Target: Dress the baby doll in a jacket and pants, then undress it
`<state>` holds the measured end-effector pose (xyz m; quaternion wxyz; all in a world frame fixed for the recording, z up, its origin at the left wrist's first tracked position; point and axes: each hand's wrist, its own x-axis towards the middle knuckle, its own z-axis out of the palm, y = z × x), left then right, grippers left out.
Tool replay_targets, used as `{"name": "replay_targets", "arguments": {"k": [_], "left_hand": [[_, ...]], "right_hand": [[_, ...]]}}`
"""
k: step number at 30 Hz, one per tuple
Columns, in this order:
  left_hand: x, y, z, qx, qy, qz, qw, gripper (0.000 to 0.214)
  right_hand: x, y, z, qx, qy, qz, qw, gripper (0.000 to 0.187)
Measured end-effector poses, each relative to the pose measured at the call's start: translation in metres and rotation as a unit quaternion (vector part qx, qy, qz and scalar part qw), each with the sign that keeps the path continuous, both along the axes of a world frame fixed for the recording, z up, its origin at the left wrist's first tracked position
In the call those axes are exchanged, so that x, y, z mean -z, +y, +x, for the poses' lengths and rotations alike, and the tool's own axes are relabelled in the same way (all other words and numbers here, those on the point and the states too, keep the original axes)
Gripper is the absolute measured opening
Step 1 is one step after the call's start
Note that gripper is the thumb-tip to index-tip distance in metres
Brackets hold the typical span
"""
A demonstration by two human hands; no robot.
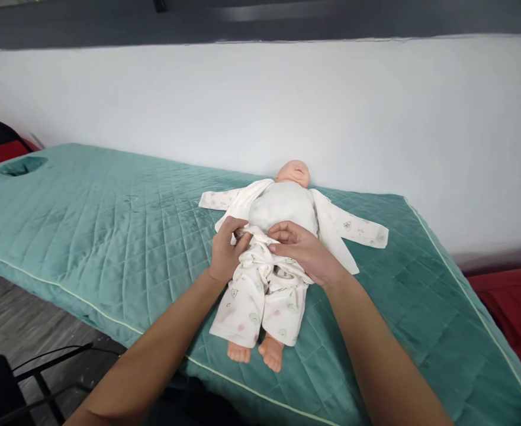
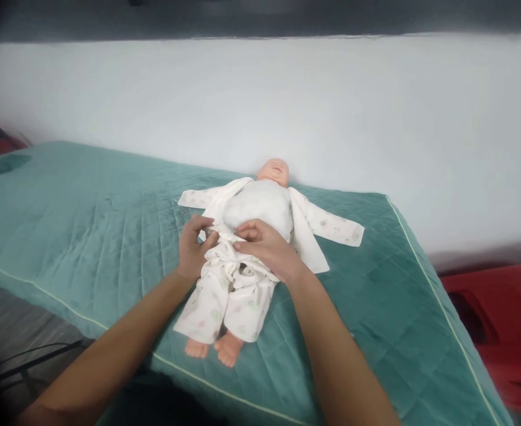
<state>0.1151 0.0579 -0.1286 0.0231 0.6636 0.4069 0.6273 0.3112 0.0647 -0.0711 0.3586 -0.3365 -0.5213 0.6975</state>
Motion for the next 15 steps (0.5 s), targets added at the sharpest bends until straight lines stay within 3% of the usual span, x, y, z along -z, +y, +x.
{"name": "replay_targets", "arguments": {"k": [3, 7, 15], "left_hand": [[0.0021, 0.0013, -0.005, -0.006, 0.074, 0.054, 0.996, 0.017], [0.0032, 0.004, -0.0079, -0.001, 0.091, 0.078, 0.993, 0.019], [-0.0005, 0.0035, -0.0101, 0.073, 0.101, -0.011, 0.992, 0.013]], "right_hand": [[0.0, -0.0006, -0.0003, 0.005, 0.0, 0.024, 1.0, 0.034], [0.0017, -0.0008, -0.0001, 0.021, -0.01, 0.044, 0.999, 0.022], [0.0055, -0.0028, -0.0036, -0.004, -0.07, 0.116, 0.991, 0.031]]}}
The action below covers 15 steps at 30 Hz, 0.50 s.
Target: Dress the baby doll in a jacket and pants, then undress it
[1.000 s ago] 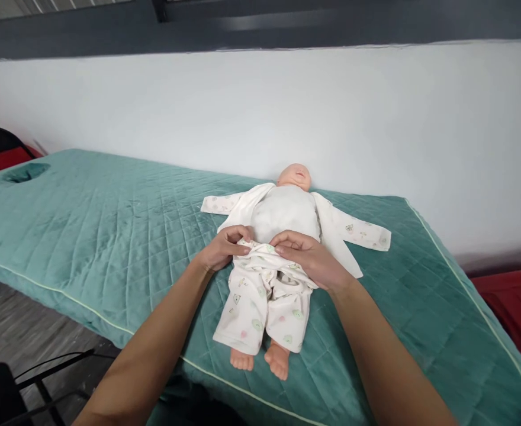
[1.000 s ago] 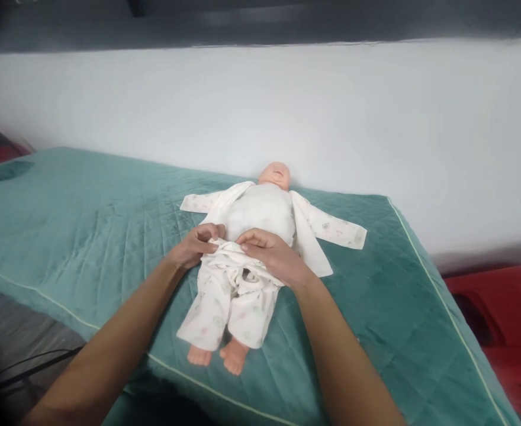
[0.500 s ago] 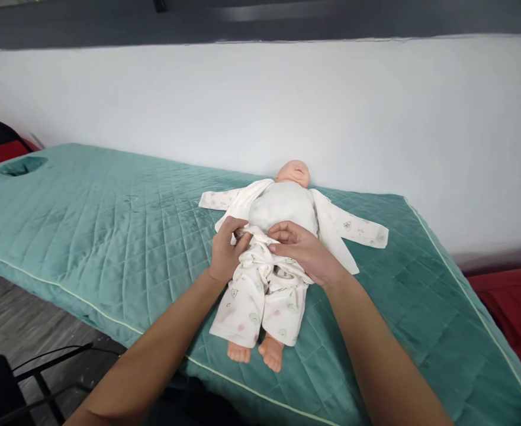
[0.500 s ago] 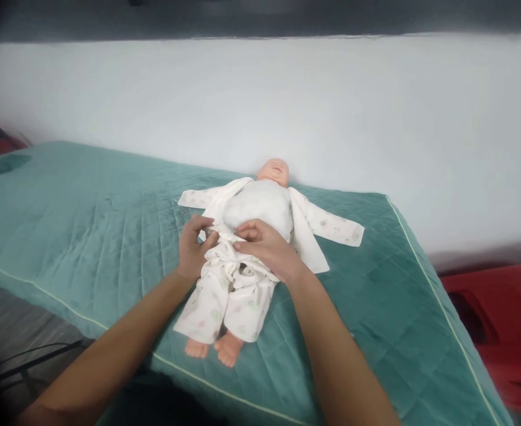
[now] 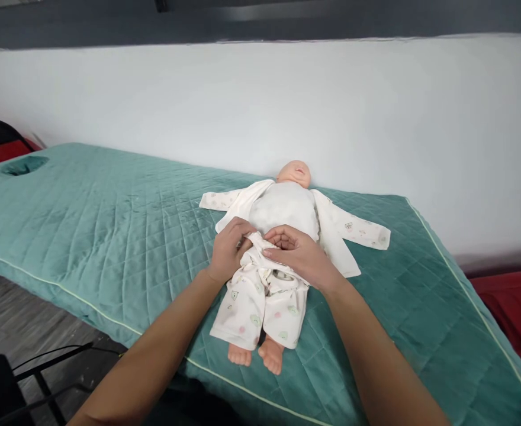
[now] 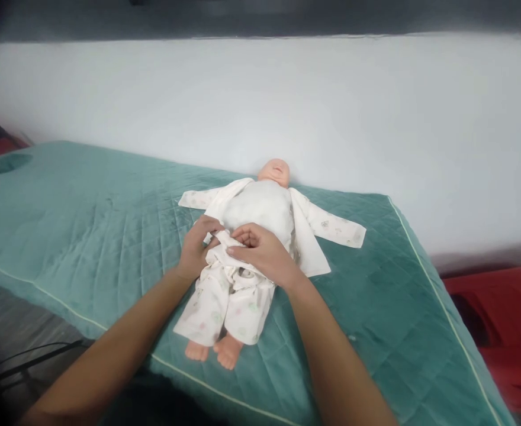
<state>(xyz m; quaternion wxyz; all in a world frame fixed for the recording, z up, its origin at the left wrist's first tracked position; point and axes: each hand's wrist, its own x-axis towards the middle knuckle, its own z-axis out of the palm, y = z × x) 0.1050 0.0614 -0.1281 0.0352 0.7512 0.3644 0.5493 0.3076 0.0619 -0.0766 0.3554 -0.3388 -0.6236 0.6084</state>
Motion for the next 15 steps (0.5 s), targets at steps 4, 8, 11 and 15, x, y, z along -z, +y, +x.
{"name": "replay_targets", "arguments": {"k": [4, 8, 11, 15], "left_hand": [[-0.0057, -0.0004, 0.001, 0.044, -0.016, -0.053, 0.998, 0.014], [-0.0078, 0.0001, 0.0012, 0.087, -0.031, -0.121, 0.988, 0.023], [-0.0072, -0.0001, 0.0002, 0.106, -0.027, -0.143, 0.984, 0.025], [-0.0072, -0.0012, 0.0003, 0.112, -0.035, -0.145, 0.983, 0.023]], "right_hand": [[0.0034, 0.0005, -0.0011, -0.008, -0.016, 0.009, 1.0, 0.032], [0.0038, 0.0, -0.0009, -0.026, -0.051, 0.029, 0.998, 0.027], [0.001, -0.0016, -0.0015, -0.02, -0.063, 0.025, 0.998, 0.025], [-0.0017, -0.0028, -0.0031, 0.002, -0.061, 0.017, 0.998, 0.027]]}}
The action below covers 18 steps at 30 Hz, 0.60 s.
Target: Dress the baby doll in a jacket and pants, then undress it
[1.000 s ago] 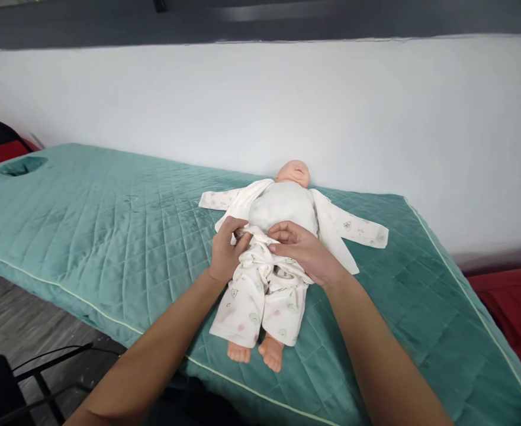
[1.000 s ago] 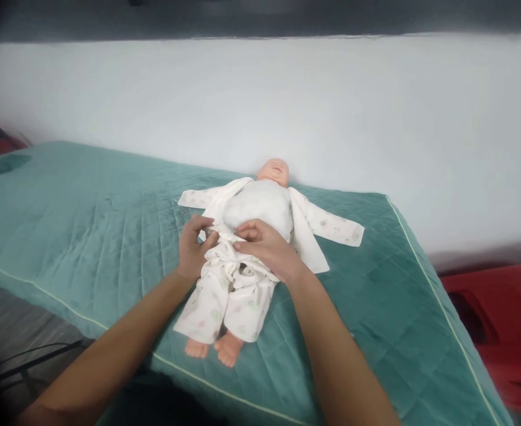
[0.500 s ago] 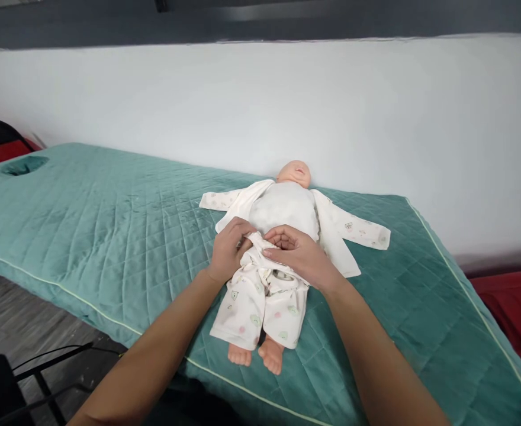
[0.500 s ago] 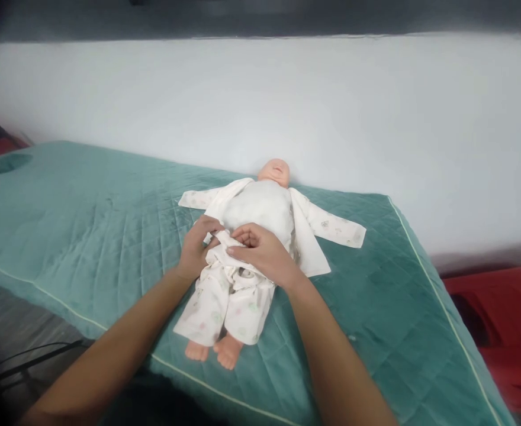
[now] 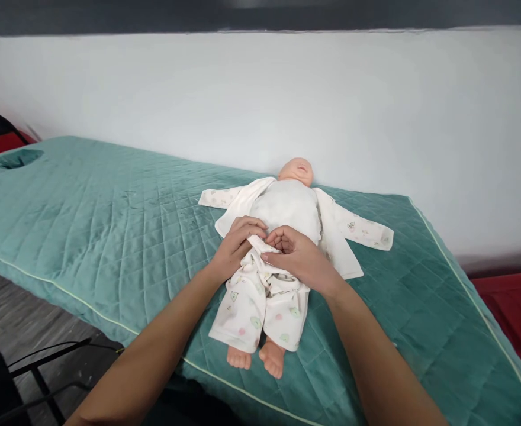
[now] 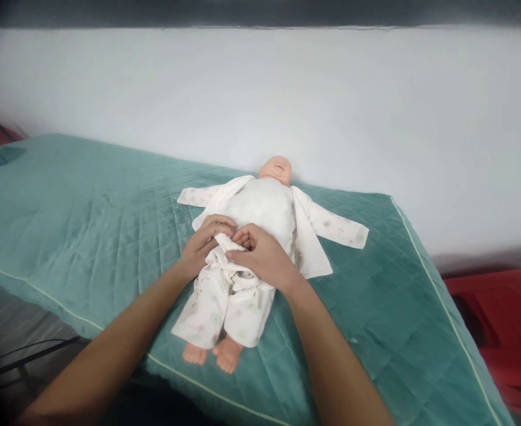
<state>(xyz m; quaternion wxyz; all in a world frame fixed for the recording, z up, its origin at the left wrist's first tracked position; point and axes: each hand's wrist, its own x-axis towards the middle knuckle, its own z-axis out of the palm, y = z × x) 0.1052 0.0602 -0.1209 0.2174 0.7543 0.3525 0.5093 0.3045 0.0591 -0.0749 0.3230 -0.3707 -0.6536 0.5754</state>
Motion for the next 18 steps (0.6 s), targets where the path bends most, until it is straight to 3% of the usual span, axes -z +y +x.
{"name": "replay_targets", "arguments": {"k": [18], "left_hand": [[0.0005, -0.0024, 0.0022, 0.003, -0.031, 0.001, 1.0, 0.018]], "right_hand": [[0.0037, -0.0002, -0.0006, -0.008, -0.044, 0.023, 0.999, 0.022]]}}
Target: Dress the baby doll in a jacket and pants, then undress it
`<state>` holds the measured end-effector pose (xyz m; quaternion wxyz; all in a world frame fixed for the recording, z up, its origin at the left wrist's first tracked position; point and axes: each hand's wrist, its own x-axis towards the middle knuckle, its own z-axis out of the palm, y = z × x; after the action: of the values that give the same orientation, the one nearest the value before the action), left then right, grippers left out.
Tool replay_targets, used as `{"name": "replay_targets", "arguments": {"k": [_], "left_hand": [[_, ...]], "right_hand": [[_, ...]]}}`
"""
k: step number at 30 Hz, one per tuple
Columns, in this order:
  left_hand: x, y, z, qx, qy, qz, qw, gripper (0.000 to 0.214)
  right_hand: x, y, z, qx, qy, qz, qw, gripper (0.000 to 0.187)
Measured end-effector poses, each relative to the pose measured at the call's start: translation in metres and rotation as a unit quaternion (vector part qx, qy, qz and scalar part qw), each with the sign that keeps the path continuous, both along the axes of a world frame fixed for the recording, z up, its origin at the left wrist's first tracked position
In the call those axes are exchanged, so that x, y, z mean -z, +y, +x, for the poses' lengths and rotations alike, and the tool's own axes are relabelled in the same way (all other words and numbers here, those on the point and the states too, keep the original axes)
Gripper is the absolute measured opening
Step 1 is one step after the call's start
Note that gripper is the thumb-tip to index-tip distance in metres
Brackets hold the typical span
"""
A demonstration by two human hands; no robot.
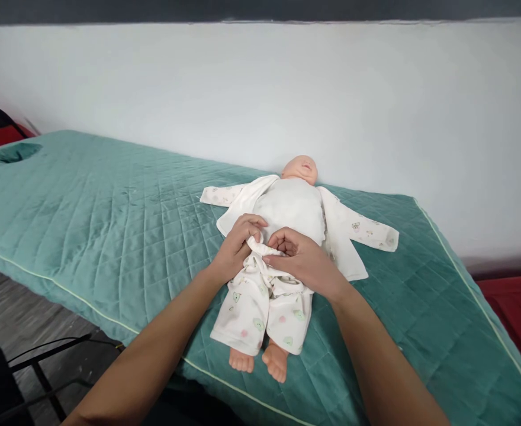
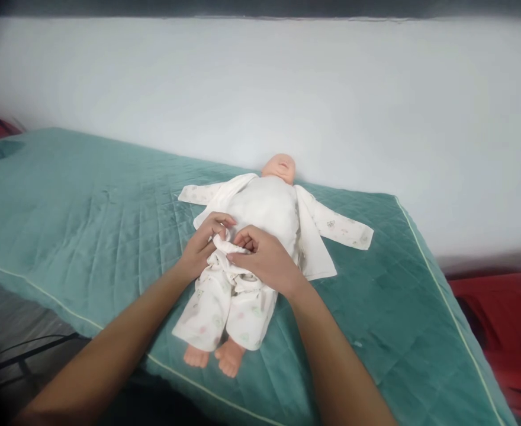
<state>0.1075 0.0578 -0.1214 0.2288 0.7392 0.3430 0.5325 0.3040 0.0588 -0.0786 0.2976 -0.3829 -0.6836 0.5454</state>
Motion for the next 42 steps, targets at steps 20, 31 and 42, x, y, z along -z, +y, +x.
{"name": "replay_targets", "arguments": {"k": [20, 31, 42], "left_hand": [[-0.013, 0.001, -0.021, 0.125, -0.032, -0.185, 0.974, 0.025], [-0.004, 0.006, -0.014, 0.042, -0.148, -0.174, 0.973, 0.03], [0.002, 0.018, -0.01, -0.058, -0.332, -0.311, 0.889, 0.04]], "right_hand": [[-0.013, 0.002, 0.013, -0.084, -0.025, 0.058, 0.994, 0.031], [-0.017, 0.002, 0.025, 0.025, 0.01, -0.006, 1.0, 0.044], [-0.007, 0.028, 0.057, 0.148, 0.132, -0.065, 0.978, 0.022]]}}
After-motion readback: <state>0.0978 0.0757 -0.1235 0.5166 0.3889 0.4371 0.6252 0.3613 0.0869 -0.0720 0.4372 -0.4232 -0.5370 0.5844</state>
